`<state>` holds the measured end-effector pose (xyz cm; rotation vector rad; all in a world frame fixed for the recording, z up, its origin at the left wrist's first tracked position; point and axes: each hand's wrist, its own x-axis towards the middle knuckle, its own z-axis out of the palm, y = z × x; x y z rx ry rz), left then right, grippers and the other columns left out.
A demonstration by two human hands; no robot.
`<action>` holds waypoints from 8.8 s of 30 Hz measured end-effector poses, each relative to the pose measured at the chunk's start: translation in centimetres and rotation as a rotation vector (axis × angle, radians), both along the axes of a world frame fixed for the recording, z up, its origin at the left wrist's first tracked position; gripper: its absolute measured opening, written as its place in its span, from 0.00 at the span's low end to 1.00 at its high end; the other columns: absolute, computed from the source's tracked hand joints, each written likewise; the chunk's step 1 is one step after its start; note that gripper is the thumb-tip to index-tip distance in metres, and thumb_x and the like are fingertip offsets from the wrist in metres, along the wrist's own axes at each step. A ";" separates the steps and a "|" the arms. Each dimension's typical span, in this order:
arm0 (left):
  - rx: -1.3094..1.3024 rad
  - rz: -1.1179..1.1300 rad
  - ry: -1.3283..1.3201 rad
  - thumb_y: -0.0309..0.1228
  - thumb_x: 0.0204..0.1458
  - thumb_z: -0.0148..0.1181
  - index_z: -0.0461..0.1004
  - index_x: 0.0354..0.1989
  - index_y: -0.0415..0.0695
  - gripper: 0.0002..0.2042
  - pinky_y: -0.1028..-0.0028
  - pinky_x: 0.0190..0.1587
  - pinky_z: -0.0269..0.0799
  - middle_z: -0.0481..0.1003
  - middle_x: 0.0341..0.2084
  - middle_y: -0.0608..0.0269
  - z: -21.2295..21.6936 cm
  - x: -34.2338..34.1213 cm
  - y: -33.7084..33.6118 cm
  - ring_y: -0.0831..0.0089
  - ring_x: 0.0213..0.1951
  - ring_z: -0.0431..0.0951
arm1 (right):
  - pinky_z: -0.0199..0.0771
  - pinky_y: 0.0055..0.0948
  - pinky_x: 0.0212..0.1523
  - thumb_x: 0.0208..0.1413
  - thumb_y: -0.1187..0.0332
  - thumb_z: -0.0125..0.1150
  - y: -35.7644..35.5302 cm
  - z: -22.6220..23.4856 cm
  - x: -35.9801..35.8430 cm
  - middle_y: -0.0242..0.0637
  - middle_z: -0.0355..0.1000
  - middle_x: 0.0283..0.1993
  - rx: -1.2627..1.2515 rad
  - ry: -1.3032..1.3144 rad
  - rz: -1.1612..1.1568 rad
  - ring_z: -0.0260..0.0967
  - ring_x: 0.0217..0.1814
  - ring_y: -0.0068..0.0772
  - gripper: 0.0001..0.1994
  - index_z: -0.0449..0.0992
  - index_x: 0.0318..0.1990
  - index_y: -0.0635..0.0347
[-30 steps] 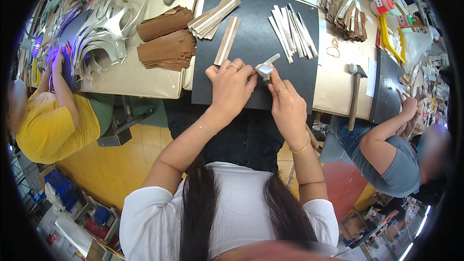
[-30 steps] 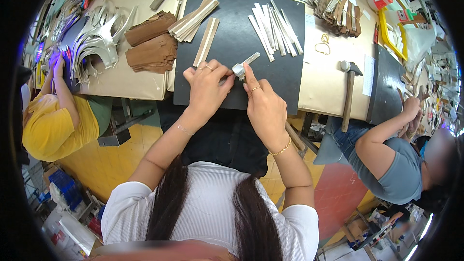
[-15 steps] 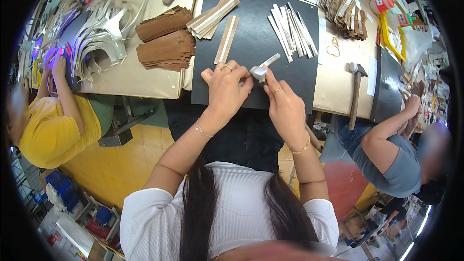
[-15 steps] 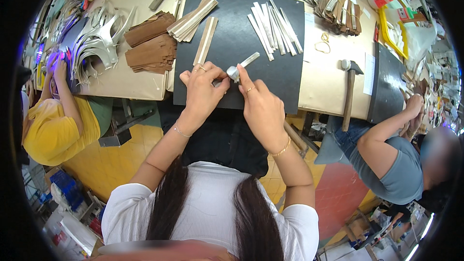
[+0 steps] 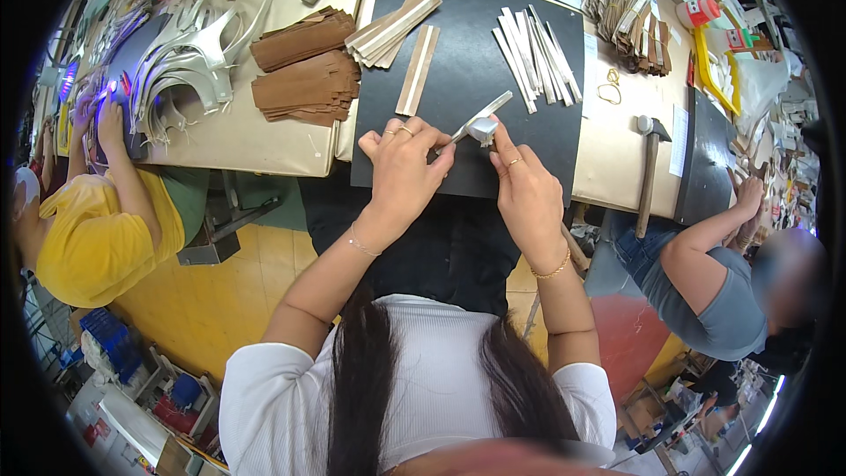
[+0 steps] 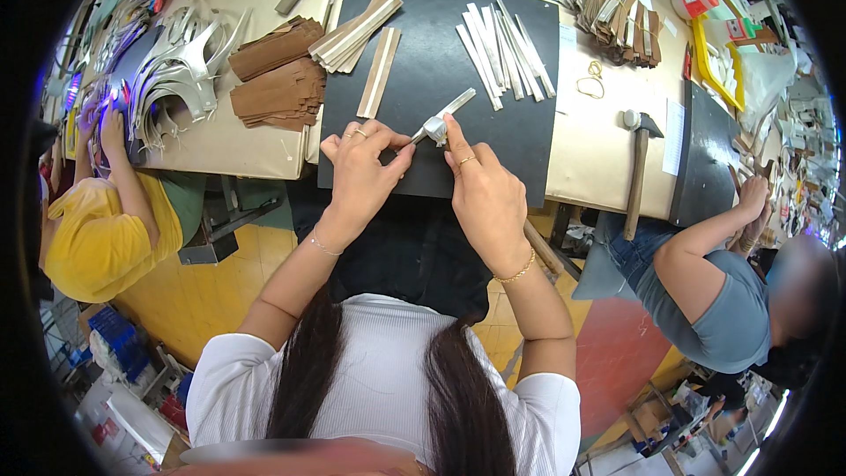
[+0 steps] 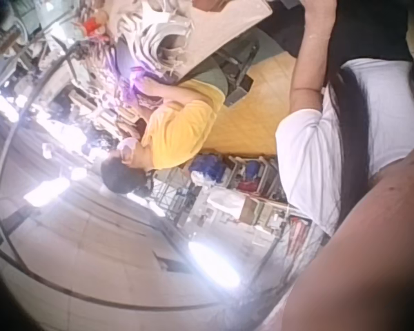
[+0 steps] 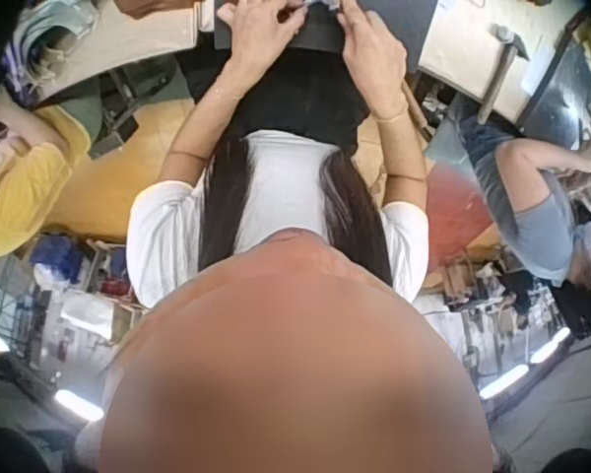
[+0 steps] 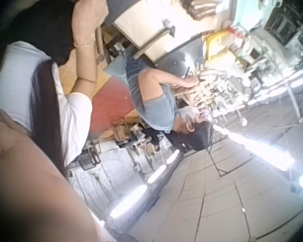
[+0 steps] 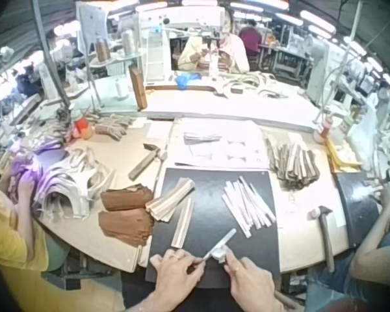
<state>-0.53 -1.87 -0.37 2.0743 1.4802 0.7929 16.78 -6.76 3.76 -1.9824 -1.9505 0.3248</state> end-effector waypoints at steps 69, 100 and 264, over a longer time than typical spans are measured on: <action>0.214 0.009 0.028 0.24 0.53 0.64 0.79 0.48 0.42 0.14 0.63 0.49 0.66 0.76 0.40 0.60 0.3 -1.8 4.9 0.59 0.44 0.75 | 0.74 0.36 0.25 0.62 0.65 0.62 -0.8 1.0 -1.9 0.34 0.65 0.27 -0.055 -0.049 0.204 0.72 0.23 0.37 0.24 0.73 0.66 0.39; 0.034 -0.110 -0.036 0.26 0.49 0.70 0.85 0.41 0.49 0.10 0.67 0.45 0.61 0.75 0.33 0.69 -0.4 1.9 2.7 0.67 0.39 0.73 | 0.73 0.40 0.30 0.64 0.67 0.59 0.6 -0.1 2.1 0.39 0.70 0.30 0.017 0.147 -0.031 0.72 0.27 0.46 0.23 0.72 0.66 0.40; -0.131 -0.036 0.038 0.32 0.48 0.68 0.84 0.28 0.47 0.04 0.65 0.46 0.50 0.77 0.28 0.71 0.6 3.1 4.4 0.70 0.38 0.73 | 0.75 0.45 0.28 0.67 0.65 0.56 2.4 0.1 1.2 0.42 0.73 0.32 0.152 0.120 -0.111 0.75 0.27 0.51 0.22 0.70 0.68 0.43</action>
